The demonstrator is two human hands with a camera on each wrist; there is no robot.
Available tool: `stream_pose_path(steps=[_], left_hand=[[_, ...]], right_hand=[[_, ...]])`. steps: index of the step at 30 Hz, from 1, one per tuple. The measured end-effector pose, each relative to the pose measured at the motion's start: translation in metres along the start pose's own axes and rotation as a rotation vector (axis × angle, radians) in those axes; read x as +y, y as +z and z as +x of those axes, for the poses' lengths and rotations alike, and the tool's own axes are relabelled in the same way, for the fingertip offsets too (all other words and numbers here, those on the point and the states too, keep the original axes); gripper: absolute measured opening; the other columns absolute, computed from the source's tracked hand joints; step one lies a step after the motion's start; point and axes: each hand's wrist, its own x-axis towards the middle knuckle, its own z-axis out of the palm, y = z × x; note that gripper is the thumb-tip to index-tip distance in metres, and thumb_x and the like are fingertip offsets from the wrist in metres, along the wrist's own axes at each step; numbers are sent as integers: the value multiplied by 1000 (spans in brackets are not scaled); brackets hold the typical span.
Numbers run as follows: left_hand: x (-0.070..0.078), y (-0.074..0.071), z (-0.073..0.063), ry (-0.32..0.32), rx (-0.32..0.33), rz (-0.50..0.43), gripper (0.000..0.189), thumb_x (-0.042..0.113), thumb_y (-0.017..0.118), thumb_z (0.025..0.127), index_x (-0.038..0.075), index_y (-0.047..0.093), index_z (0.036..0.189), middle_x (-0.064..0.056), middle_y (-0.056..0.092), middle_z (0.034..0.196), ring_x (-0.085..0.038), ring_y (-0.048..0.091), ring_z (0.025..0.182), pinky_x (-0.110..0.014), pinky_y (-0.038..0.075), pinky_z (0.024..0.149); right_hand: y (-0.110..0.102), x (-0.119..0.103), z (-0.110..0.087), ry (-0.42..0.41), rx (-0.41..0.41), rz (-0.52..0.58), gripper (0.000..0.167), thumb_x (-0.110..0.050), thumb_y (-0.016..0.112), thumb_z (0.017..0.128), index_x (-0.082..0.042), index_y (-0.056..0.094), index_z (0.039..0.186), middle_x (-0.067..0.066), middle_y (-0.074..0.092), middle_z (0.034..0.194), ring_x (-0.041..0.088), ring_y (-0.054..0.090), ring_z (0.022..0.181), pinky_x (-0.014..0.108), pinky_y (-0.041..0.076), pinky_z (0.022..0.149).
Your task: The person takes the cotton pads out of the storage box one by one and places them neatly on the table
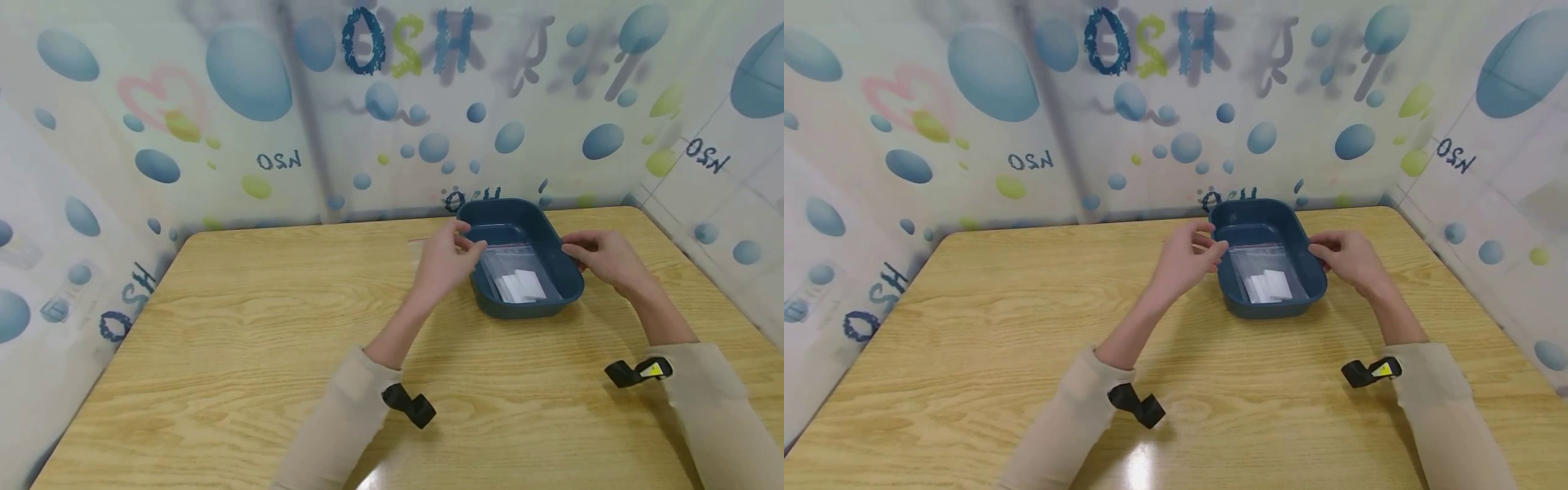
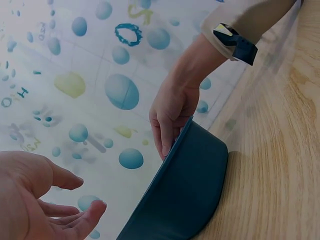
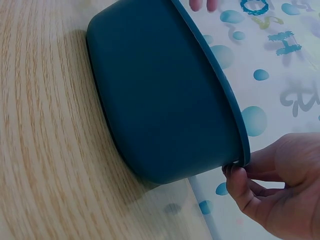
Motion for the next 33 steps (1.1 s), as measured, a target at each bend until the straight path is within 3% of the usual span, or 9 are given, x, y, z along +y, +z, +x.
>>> stream_pose_path(steps=[14,23,27,33], left_hand=[[4,8,5,-10,-54,32,42,21,66,100,1,56,135,-10,69,105,-19,66,88,-26,55,69],[9,19,10,-70,-108,71,41,22,64,101,4,55,136,-8,68,109,-18,66,85,-28,53,71],[8,26,11,-73,-125,118,39,22,64,101,5,55,135,-7,69,108,-17,65,86,-28,53,72],[8,35,15,-77,-132,172,38,21,64,99,4,56,132,-2,67,101,-12,60,77,-25,50,70]], right_hand=[[0,-1,0,3,-5,14,38,-19,53,107,12,59,129,22,65,107,10,58,76,27,55,67],[0,2,0,6,-12,16,39,-18,52,107,13,58,129,22,65,107,9,57,75,26,54,66],[0,2,0,-2,-16,20,39,-18,51,107,14,57,129,23,65,107,8,57,74,25,53,65],[-1,1,0,5,-11,11,38,-19,52,107,12,59,129,20,65,105,10,58,75,27,55,67]])
